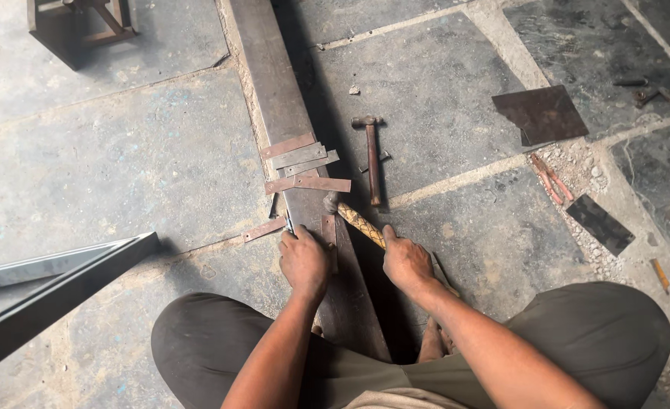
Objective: The person sits on the floor beside a steel beam and hammers small metal plates and brackets onto it, positioning each strip by hand and striking it with a ball-peen hammer to flatten or attach it, working through the pieces one at a time.
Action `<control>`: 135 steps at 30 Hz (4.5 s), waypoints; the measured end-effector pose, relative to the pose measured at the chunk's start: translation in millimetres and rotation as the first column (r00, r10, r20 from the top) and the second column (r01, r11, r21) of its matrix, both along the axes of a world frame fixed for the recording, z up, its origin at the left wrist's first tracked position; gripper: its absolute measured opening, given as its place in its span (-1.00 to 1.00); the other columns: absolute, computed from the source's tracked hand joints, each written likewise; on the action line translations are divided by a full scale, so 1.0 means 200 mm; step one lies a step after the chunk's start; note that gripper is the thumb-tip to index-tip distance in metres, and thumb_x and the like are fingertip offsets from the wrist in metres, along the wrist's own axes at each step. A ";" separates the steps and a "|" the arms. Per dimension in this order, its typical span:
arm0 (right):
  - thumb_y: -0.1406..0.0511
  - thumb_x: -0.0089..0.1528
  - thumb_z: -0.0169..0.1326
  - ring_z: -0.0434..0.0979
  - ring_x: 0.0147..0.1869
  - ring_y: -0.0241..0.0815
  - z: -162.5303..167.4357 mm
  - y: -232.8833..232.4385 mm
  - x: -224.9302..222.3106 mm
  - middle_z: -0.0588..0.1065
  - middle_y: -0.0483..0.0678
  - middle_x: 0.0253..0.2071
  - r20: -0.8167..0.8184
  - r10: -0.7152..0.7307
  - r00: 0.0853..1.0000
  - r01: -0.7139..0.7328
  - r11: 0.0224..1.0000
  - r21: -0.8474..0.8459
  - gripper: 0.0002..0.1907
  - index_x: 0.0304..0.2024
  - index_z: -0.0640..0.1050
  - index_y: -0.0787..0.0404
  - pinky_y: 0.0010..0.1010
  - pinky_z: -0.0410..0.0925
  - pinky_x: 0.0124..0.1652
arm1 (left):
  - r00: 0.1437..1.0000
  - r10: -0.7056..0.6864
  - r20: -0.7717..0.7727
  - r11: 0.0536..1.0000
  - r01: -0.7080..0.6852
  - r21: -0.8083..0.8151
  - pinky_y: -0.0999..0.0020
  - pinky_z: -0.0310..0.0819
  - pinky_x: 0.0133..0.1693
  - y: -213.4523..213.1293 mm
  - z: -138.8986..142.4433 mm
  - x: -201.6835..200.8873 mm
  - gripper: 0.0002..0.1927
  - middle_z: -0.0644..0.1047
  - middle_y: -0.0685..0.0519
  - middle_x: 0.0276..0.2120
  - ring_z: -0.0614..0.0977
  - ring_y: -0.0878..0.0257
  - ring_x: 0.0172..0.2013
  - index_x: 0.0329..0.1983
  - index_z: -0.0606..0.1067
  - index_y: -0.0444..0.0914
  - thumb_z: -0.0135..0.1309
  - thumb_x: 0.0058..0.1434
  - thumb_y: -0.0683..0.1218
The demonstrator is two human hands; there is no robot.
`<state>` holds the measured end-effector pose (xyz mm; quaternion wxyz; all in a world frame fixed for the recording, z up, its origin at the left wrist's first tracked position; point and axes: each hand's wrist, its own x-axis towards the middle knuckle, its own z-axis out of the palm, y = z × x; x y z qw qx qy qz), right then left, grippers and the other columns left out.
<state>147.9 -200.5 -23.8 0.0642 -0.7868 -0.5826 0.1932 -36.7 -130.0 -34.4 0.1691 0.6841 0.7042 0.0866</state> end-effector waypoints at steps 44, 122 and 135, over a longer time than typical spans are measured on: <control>0.39 0.27 0.12 0.57 -0.55 -0.15 0.19 -0.09 0.00 0.46 -0.04 -0.56 -0.254 0.161 0.954 -0.046 0.912 0.407 -0.79 -0.11 0.38 0.24 -0.34 0.48 -0.55 | 0.963 0.221 0.151 0.896 -0.140 -0.422 0.06 0.61 -0.12 0.10 0.04 -0.03 -0.44 0.65 -0.28 -0.27 0.72 -0.14 -0.18 -0.22 0.63 -0.40 0.45 -0.04 0.15; 0.17 0.14 0.30 0.61 -0.52 -0.10 0.04 -0.24 0.10 0.56 0.03 -0.62 -0.191 -0.190 0.963 0.184 0.982 -0.050 -0.75 -0.24 0.64 0.18 -0.19 0.48 -0.34 | 0.911 -0.392 0.126 0.918 0.397 -0.015 0.07 0.44 0.14 0.28 0.03 -0.04 -0.54 0.49 -0.07 0.04 0.49 -0.10 0.11 -0.12 0.65 -0.19 0.45 -0.17 -0.13; 0.22 0.10 0.32 0.63 -0.33 -0.16 -0.08 -0.26 0.04 0.63 -0.03 -0.31 0.067 0.153 0.986 -0.153 0.988 -0.006 -0.53 0.06 0.59 0.16 -0.21 0.52 -0.19 | 0.934 -0.342 0.103 0.938 0.346 -0.016 0.07 0.45 0.13 0.27 -0.06 -0.06 -0.48 0.40 -0.15 0.16 0.42 -0.12 0.19 0.07 0.61 -0.06 0.38 -0.02 -0.16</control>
